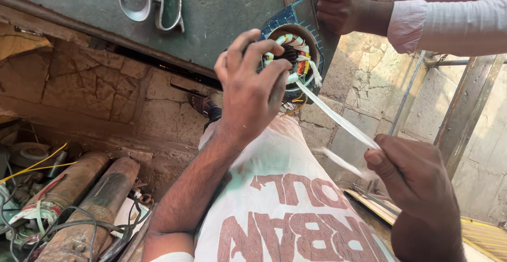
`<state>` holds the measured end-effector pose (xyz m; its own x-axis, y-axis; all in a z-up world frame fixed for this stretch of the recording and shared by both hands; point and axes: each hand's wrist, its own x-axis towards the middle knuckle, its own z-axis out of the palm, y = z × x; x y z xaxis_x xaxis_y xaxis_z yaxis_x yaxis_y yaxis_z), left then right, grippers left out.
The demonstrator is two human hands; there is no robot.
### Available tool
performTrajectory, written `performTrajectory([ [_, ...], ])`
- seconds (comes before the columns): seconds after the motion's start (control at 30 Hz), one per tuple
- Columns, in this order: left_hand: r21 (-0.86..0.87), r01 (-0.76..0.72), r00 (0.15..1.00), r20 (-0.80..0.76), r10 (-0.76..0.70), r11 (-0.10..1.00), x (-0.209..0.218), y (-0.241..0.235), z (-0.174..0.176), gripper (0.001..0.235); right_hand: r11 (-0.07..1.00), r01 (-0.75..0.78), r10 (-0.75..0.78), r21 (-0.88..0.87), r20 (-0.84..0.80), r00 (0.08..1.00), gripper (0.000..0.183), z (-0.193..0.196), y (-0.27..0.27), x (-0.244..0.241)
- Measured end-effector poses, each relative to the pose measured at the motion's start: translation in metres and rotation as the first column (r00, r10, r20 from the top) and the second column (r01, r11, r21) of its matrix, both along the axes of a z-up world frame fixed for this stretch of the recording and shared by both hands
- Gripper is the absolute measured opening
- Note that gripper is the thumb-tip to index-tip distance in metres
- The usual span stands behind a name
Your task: The person wraps white insulating tape around the stator windings of a blue electric motor. They repeatedly adjust the tape, use a screwdriver to press it into place, and trim excess tape with scissors. The motor remains on the workbench throughout the clip.
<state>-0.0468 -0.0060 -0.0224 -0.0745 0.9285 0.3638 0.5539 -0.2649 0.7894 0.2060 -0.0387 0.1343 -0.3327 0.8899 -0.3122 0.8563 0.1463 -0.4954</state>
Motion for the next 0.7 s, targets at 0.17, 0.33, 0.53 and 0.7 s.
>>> performTrajectory([
  [0.17,0.006,0.093,0.990,-0.109,-0.092,0.996,0.014,-0.003,-0.003,0.020,0.912,0.370,-0.408,-0.175,-0.470,0.783,0.049,0.006,-0.015,-0.016],
  [0.33,-0.009,0.154,0.984,-0.088,-0.155,0.988,0.027,-0.007,-0.006,0.034,0.853,0.310,-0.521,-0.419,-0.687,0.507,0.045,-0.006,-0.011,-0.003],
  [0.53,0.030,0.110,0.985,-0.138,-0.104,0.994,0.038,-0.003,-0.008,0.022,0.826,0.206,-0.554,-0.525,-0.688,0.469,0.044,-0.013,-0.008,0.010],
  [0.7,0.082,0.095,0.987,-0.134,-0.084,0.992,0.038,-0.010,-0.013,0.011,0.875,-0.057,-0.382,-0.481,-0.758,0.529,0.047,-0.010,0.001,0.009],
])
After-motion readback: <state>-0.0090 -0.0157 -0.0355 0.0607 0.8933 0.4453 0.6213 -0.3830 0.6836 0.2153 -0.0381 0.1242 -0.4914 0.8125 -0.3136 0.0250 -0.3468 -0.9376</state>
